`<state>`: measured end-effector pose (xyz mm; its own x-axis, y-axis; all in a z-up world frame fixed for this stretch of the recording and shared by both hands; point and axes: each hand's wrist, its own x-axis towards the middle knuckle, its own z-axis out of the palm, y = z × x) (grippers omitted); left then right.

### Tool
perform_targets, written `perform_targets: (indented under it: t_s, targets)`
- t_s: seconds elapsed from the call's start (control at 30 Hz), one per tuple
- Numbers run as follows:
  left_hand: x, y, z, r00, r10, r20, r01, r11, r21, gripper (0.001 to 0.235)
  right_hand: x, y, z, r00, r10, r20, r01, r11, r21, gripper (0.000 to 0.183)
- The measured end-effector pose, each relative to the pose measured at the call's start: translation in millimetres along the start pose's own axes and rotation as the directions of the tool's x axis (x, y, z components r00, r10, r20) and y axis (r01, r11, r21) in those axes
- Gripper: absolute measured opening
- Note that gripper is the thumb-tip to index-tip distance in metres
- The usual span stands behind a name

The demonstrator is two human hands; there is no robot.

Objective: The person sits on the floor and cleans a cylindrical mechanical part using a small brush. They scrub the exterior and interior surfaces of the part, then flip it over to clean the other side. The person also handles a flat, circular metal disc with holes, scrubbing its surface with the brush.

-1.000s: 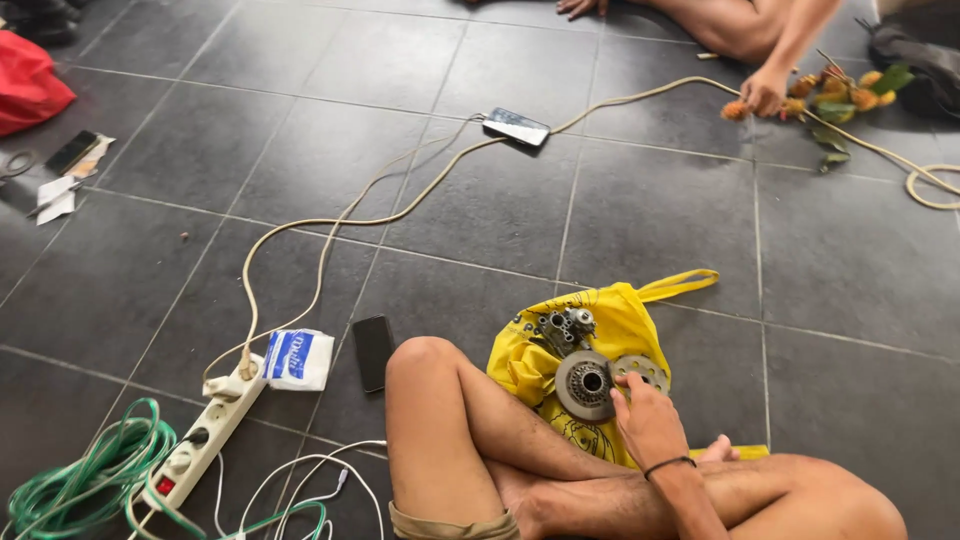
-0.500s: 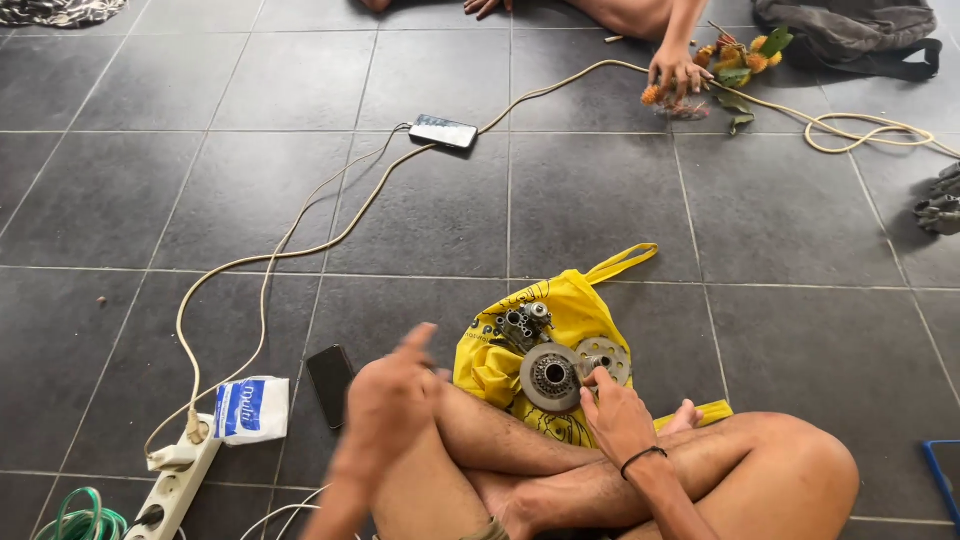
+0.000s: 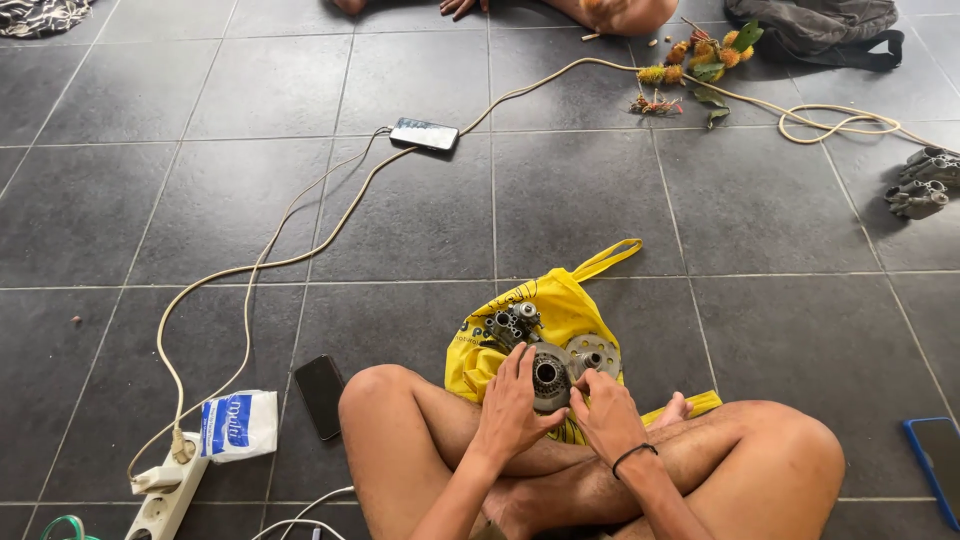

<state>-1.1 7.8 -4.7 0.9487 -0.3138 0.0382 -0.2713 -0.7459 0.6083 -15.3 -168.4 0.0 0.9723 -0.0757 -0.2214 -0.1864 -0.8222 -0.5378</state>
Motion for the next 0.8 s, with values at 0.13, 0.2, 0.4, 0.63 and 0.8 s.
perform_targets:
  t_s: [0.13, 0.2, 0.4, 0.63, 0.8]
  targets:
    - [6.9, -2.0, 7.5, 1.000, 0.006, -0.010, -0.006, 1.000, -0.016, 0.106, -2.2, -9.2, -7.5, 0.999, 0.041, 0.031, -0.040, 0.999, -0.025, 0.020]
    - [10.8, -4.2, 10.6, 1.000, 0.019, -0.011, -0.019, 1.000, 0.002, 0.110, -2.3, -15.0, -12.0, 0.997, 0.062, 0.049, -0.061, 0.998, -0.033, 0.022]
    - [16.9, -6.0, 14.1, 1.000, -0.004, 0.006, 0.004, 1.000, -0.014, 0.114, -6.4, -28.0, -23.4, 0.991, 0.112, 0.072, -0.110, 0.993, -0.033, 0.021]
    - [18.6, -3.2, 4.5, 0.999, -0.022, 0.035, 0.024, 0.997, -0.068, 0.104, -2.1, -23.1, -17.2, 0.999, 0.024, 0.033, -0.024, 1.000, -0.005, 0.018]
    - [19.8, -0.5, -2.2, 0.997, -0.052, 0.051, 0.055, 0.996, -0.070, 0.107, 3.4, -18.2, -14.7, 0.997, -0.049, 0.054, 0.048, 0.999, 0.008, 0.015]
